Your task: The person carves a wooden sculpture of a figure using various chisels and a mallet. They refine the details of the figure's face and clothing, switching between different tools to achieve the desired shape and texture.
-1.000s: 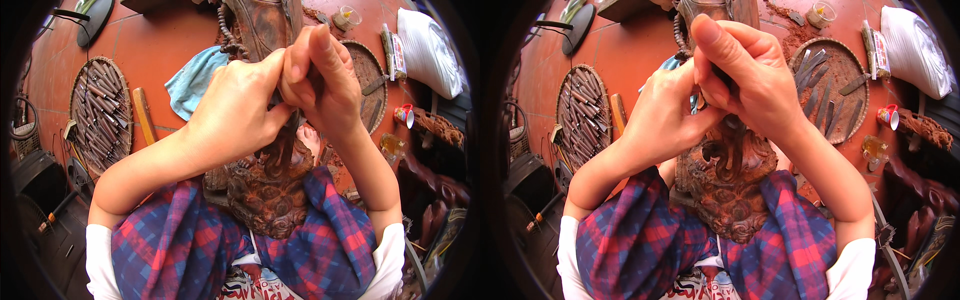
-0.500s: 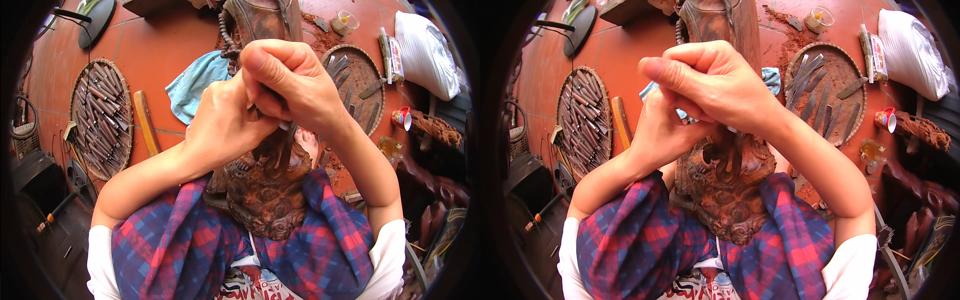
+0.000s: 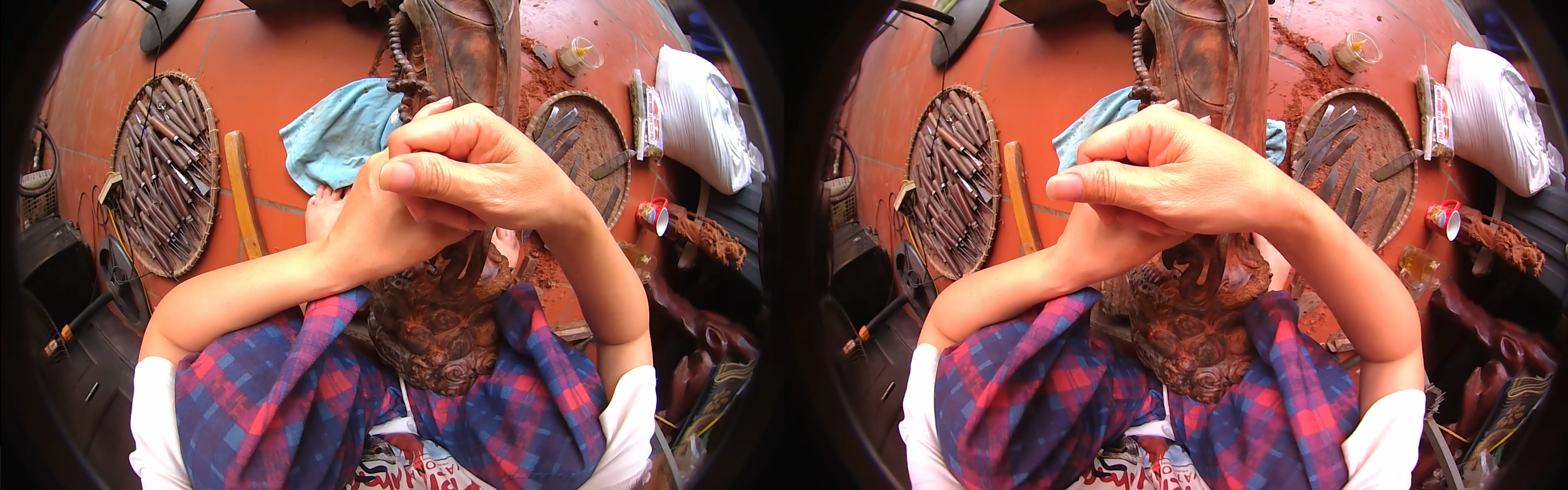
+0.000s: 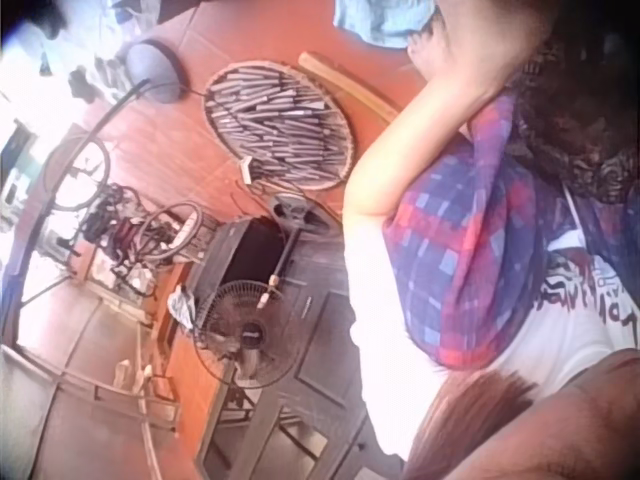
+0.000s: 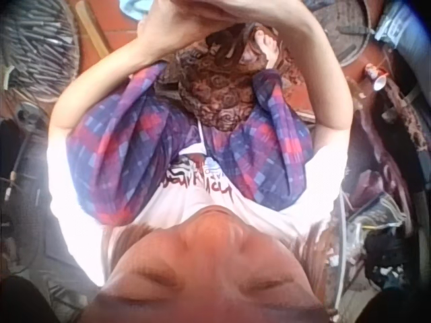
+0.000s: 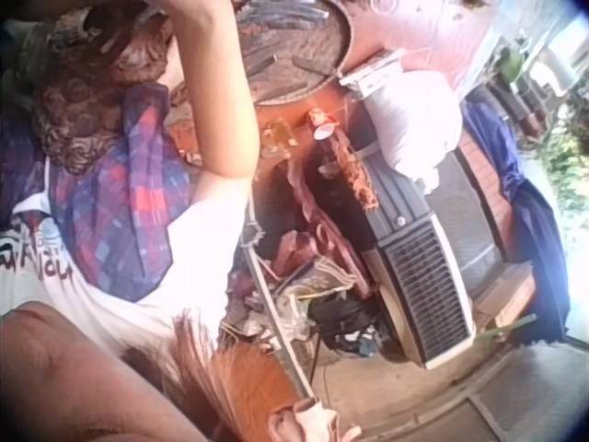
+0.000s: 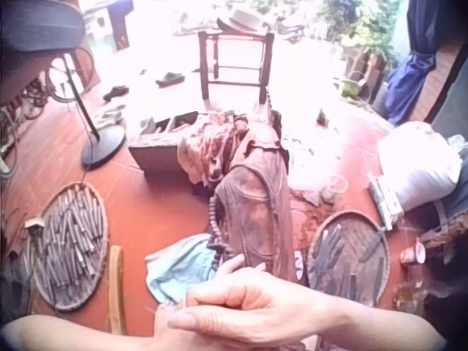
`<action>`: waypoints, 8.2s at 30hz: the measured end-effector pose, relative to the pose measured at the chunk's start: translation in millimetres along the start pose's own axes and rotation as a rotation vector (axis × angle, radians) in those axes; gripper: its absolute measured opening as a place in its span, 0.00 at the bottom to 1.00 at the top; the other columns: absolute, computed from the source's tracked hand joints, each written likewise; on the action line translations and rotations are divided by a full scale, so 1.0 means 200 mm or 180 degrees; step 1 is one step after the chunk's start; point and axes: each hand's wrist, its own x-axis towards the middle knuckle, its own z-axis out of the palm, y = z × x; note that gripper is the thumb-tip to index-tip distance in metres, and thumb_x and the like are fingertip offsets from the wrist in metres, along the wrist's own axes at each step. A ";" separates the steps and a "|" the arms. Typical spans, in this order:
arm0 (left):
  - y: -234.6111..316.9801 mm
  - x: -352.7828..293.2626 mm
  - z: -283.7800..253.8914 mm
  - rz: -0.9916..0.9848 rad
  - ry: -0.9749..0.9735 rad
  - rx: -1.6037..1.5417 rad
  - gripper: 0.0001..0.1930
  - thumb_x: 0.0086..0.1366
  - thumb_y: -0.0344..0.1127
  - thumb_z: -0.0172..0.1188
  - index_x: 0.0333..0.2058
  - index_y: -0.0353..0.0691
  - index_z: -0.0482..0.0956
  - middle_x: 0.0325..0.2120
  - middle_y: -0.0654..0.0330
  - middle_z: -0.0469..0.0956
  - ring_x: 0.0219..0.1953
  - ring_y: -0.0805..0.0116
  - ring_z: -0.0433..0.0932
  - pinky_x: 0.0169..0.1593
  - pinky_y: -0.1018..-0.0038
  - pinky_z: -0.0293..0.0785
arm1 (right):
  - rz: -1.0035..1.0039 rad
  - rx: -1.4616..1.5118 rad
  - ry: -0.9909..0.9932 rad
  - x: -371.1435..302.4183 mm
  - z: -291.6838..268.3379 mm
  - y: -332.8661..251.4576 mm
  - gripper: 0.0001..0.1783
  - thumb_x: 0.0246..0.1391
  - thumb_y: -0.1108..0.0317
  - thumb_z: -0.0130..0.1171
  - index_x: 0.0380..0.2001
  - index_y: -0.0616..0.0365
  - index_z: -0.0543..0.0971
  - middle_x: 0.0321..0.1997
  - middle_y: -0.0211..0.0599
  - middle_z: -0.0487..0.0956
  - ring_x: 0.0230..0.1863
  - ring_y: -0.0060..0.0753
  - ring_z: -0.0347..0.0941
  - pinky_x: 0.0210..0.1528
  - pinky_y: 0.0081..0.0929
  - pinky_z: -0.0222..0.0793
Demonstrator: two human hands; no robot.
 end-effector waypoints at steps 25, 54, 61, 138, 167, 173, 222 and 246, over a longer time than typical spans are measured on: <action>0.06 0.01 -0.03 -0.0331 -0.0270 0.0025 0.10 0.50 0.29 0.68 0.31 0.34 0.78 0.27 0.50 0.81 0.32 0.52 0.82 0.34 0.65 0.77 | -0.0558 -0.0376 0.0469 -0.05 0.04 -0.04 0.22 0.66 0.58 0.54 0.20 0.60 0.72 0.14 0.21 0.67 0.13 0.10 0.56 0.15 0.16 0.48; 0.01 0.03 -0.02 -0.0298 -0.0176 -0.0180 0.11 0.48 0.30 0.66 0.31 0.35 0.76 0.26 0.49 0.80 0.31 0.48 0.80 0.35 0.61 0.76 | 0.0017 -0.0426 0.0516 -0.04 -0.01 -0.03 0.27 0.69 0.52 0.46 0.20 0.59 0.69 0.13 0.25 0.64 0.10 0.12 0.53 0.12 0.15 0.45; 0.06 0.05 -0.03 -0.0230 -0.0208 -0.0051 0.01 0.51 0.27 0.65 0.24 0.37 0.83 0.21 0.57 0.82 0.27 0.65 0.83 0.32 0.72 0.77 | -0.0177 -0.0352 0.0662 -0.06 -0.01 -0.05 0.22 0.69 0.59 0.49 0.20 0.57 0.72 0.13 0.21 0.66 0.12 0.09 0.55 0.14 0.14 0.46; -0.04 0.09 -0.03 0.0363 -0.0071 0.0216 0.21 0.47 0.31 0.66 0.41 0.34 0.75 0.48 0.43 0.74 0.64 0.40 0.61 0.71 0.47 0.44 | 0.0127 0.0079 0.0591 -0.02 -0.02 -0.03 0.31 0.70 0.51 0.45 0.12 0.54 0.68 0.09 0.20 0.61 0.11 0.11 0.52 0.15 0.17 0.44; -0.09 0.05 0.02 0.0368 0.0072 0.0397 0.28 0.46 0.33 0.70 0.48 0.36 0.74 0.55 0.40 0.70 0.67 0.35 0.55 0.70 0.47 0.46 | -0.0042 -0.0467 0.0161 -0.02 -0.05 -0.01 0.31 0.71 0.53 0.41 0.13 0.56 0.67 0.11 0.23 0.63 0.12 0.14 0.54 0.16 0.17 0.47; -0.06 0.10 -0.03 0.0367 -0.0391 0.0474 0.30 0.45 0.35 0.71 0.49 0.36 0.74 0.60 0.37 0.64 0.68 0.32 0.51 0.70 0.50 0.48 | -0.0509 -0.0405 0.0478 -0.01 -0.01 -0.05 0.31 0.71 0.53 0.41 0.13 0.56 0.67 0.11 0.22 0.63 0.13 0.13 0.53 0.17 0.17 0.47; -0.02 0.12 -0.03 0.0565 -0.0300 0.0588 0.18 0.46 0.34 0.69 0.36 0.36 0.76 0.46 0.43 0.75 0.61 0.37 0.64 0.68 0.48 0.51 | -0.0181 0.0090 0.0526 -0.03 -0.05 -0.03 0.31 0.69 0.51 0.46 0.12 0.55 0.68 0.09 0.19 0.60 0.12 0.10 0.51 0.14 0.18 0.42; -0.09 0.07 -0.02 0.0160 0.0049 -0.0369 0.23 0.45 0.33 0.68 0.42 0.38 0.72 0.54 0.45 0.72 0.66 0.36 0.57 0.69 0.46 0.49 | 0.0506 0.0328 0.0536 0.03 -0.06 0.00 0.30 0.72 0.51 0.38 0.15 0.55 0.66 0.08 0.21 0.59 0.10 0.12 0.51 0.13 0.15 0.44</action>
